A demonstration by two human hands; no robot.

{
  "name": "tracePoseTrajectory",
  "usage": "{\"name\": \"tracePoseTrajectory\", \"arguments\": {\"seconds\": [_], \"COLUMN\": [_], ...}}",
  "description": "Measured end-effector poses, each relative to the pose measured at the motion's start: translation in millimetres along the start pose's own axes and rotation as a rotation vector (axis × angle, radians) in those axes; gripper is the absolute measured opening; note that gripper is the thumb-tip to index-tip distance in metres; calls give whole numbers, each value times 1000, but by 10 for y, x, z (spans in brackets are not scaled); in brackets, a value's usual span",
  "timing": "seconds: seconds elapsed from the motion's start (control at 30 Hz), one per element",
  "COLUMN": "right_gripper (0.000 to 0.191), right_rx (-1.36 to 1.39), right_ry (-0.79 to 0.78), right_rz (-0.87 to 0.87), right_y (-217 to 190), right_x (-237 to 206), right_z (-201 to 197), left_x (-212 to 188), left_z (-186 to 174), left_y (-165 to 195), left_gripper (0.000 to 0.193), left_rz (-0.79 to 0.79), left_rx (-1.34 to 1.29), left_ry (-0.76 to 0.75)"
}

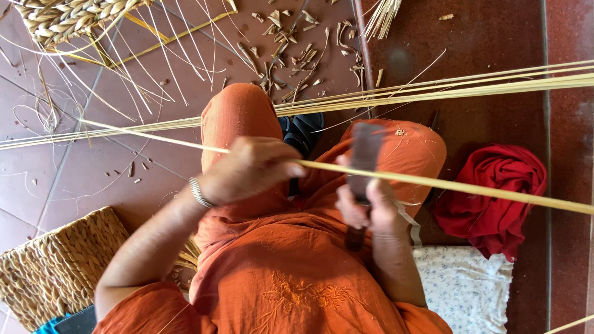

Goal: The person sits on the floor and splits long rattan poles into thin strips, using a knife to shave and separate the material. They work one pole at a time, drawing the knife along the rattan to divide it, and set processed strips aside with finished woven baskets nearby.

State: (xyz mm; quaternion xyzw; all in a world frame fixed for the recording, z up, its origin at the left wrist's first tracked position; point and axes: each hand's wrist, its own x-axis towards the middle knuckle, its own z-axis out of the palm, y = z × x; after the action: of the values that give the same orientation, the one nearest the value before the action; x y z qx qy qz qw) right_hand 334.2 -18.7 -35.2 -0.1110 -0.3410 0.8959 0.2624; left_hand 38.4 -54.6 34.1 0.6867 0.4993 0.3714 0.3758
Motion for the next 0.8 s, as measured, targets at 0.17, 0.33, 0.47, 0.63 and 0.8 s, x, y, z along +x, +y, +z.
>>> {"name": "tracePoseTrajectory", "arguments": {"seconds": [0.17,0.33,0.47,0.63,0.8], "right_gripper": [64,66,65,71,70], "right_rx": [219,178,65,-26,40], "right_ry": [55,15,-69,61,-107], "right_rz": [-25,-5,-13,109,94], "right_y": [-117,-43,128,210,192], "right_x": [-143,-23,196,122,254], "right_z": [-65,40,176,331,103], "left_x": [-121,-119,-77,-31,30], "left_z": [-18,123,222,404,285], "left_y": [-85,-52,-13,20,34], "left_gripper": [12,10,11,11,22], "left_rz": [-55,-113,-114,-101,-118], "left_rx": [-52,-132,-183,-217,-151], "left_ry": [-26,19,12,8,-32]}}
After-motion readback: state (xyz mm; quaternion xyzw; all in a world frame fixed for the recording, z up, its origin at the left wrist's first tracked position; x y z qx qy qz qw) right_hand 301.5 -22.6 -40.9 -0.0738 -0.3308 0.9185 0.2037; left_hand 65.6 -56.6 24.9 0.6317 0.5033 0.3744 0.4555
